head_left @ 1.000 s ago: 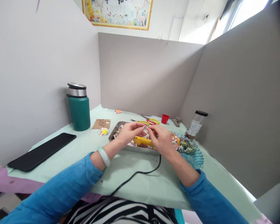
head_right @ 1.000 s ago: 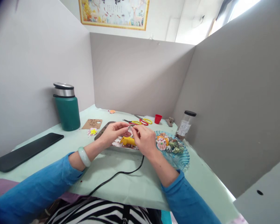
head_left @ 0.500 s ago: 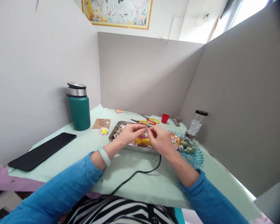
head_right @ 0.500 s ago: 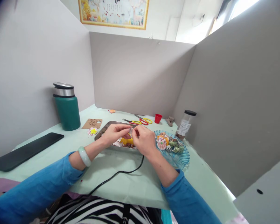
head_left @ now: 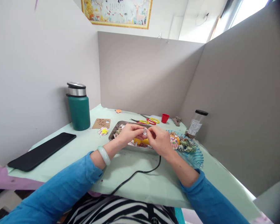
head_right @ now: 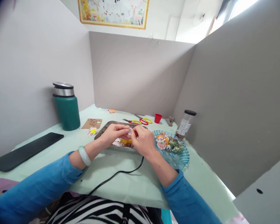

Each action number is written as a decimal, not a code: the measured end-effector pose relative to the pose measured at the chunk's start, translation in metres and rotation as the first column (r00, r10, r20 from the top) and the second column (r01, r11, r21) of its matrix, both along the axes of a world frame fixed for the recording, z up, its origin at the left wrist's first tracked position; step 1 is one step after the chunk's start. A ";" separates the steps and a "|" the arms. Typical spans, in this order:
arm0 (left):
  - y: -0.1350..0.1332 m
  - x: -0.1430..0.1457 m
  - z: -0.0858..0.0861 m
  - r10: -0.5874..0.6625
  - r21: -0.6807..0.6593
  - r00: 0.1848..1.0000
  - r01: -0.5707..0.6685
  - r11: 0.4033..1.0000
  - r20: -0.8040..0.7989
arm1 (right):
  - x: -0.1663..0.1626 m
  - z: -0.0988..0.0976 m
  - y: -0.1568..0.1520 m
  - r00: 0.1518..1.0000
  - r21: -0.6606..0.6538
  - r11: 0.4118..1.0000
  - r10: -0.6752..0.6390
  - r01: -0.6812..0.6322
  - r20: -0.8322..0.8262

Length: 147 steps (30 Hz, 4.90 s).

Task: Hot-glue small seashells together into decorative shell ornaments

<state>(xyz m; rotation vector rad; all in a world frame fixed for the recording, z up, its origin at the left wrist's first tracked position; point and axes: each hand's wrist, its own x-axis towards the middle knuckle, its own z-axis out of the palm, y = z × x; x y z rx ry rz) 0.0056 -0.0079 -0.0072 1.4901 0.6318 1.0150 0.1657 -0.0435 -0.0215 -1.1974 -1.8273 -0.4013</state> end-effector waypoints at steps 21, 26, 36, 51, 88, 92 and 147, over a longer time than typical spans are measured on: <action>-0.001 0.000 0.003 0.008 0.023 0.999 -0.007 1.000 -0.032 | 0.002 -0.002 0.001 1.000 -0.012 1.000 0.013 -0.014 -0.024; 0.000 0.001 0.002 0.009 0.021 1.000 -0.008 1.000 -0.026 | 0.001 -0.002 0.002 1.000 -0.008 1.000 0.018 -0.018 -0.016; 0.012 -0.008 -0.001 -0.045 -0.176 0.987 0.072 0.982 0.152 | 0.004 0.003 0.001 0.985 0.021 0.985 0.172 -0.172 -0.022; 0.007 -0.003 0.001 0.220 0.089 0.975 -0.221 0.971 0.022 | 0.007 0.007 0.008 0.882 -0.144 0.933 0.251 -0.331 -0.399; 0.004 -0.003 -0.008 0.418 0.722 0.901 -0.214 0.658 -0.114 | 0.007 0.001 0.011 0.921 -0.160 0.937 0.255 -0.310 -0.293; 0.003 -0.002 -0.008 0.422 0.722 0.901 -0.225 0.655 -0.103 | 0.008 0.003 0.011 0.914 -0.181 0.927 0.261 -0.327 -0.311; 0.010 -0.008 -0.008 0.538 0.872 0.827 -0.136 0.471 -0.161 | 0.194 -0.001 -0.004 0.793 -0.596 0.791 -0.449 0.139 -0.411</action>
